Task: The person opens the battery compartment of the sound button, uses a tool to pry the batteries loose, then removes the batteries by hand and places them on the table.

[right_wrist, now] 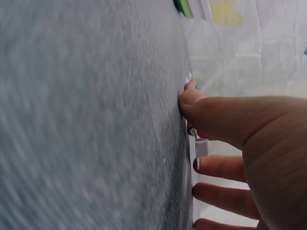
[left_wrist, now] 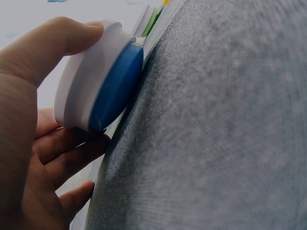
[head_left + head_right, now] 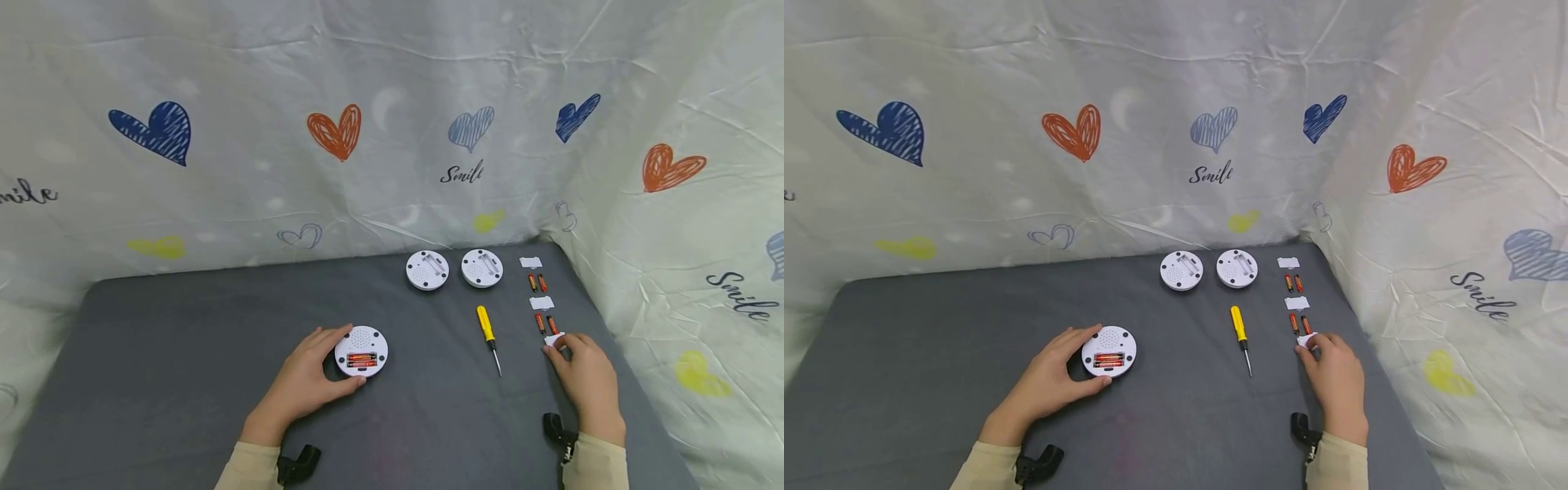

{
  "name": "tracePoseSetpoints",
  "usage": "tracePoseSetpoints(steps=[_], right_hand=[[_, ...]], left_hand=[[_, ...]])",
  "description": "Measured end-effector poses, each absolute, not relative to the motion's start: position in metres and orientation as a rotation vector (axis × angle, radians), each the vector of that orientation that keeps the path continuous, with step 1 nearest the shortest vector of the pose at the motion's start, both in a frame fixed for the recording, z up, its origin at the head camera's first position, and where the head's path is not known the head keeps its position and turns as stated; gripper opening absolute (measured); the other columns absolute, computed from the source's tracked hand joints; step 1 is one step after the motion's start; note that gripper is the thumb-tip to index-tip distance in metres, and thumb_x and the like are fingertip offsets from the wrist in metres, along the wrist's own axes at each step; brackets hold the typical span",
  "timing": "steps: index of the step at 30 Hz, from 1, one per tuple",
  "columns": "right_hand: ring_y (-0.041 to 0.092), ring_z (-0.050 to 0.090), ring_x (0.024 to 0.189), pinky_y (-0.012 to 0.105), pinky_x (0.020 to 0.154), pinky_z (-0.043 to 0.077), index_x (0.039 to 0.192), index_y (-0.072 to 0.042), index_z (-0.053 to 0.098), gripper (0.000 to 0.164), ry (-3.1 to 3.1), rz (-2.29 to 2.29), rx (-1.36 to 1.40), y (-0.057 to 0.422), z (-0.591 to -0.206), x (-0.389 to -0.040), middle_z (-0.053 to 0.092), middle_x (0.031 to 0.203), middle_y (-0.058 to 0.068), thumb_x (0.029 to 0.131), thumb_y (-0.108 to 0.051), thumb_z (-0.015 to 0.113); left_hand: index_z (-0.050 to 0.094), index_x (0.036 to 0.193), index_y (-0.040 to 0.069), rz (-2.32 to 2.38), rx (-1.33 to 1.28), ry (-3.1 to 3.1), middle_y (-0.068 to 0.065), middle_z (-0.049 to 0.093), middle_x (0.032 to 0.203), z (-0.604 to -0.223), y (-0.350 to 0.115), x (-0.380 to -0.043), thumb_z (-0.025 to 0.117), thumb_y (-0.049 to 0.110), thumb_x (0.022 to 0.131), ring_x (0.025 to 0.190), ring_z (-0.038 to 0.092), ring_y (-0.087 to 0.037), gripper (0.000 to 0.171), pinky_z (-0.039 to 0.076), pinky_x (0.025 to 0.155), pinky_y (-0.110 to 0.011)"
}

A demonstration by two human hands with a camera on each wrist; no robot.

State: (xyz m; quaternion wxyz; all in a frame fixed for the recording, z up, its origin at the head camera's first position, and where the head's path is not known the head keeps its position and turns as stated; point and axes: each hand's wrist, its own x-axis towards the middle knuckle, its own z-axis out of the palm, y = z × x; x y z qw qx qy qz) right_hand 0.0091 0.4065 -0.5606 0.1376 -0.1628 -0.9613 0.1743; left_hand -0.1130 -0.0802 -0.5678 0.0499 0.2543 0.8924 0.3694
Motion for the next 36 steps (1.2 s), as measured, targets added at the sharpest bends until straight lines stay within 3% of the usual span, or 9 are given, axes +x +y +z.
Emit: tracePoseSetpoints(steps=[14, 28, 36], right_hand=[[0.044, 0.069, 0.103, 0.066, 0.083, 0.055, 0.097, -0.011, 0.076, 0.019, -2.850, 0.510, -0.493, 0.4056, -0.5543, 0.0061, 0.071, 0.118, 0.023, 0.100, -0.028, 0.083], [0.049, 0.066, 0.114, 0.070, 0.092, 0.054, 0.108, -0.003, 0.080, 0.024, -2.930, 0.527, -0.527, 0.4031, -0.5507, 0.0054, 0.069, 0.126, 0.028, 0.102, -0.026, 0.079], [0.051, 0.068, 0.112, 0.071, 0.087, 0.055, 0.120, -0.003, 0.078, 0.032, -2.906, 0.458, -0.565, 0.4038, -0.5525, 0.0093, 0.070, 0.127, 0.027, 0.103, -0.031, 0.075]], left_hand=[[0.057, 0.160, 0.017, 1.130, 0.770, 2.731, -0.013, 0.061, 0.156, -0.5685, -0.0844, -0.1128, 0.096, 0.050, 0.083, 0.153, 0.043, -0.051, 0.093, 0.040, 0.118, -0.072], [0.058, 0.160, 0.018, 1.123, 0.770, 2.729, -0.011, 0.061, 0.156, -0.5704, -0.0827, -0.1125, 0.095, 0.053, 0.083, 0.153, 0.043, -0.050, 0.092, 0.040, 0.119, -0.072], [0.057, 0.161, 0.020, 1.105, 0.752, 2.713, -0.010, 0.060, 0.158, -0.5680, -0.0812, -0.1130, 0.095, 0.053, 0.083, 0.154, 0.041, -0.052, 0.092, 0.039, 0.118, -0.075]])
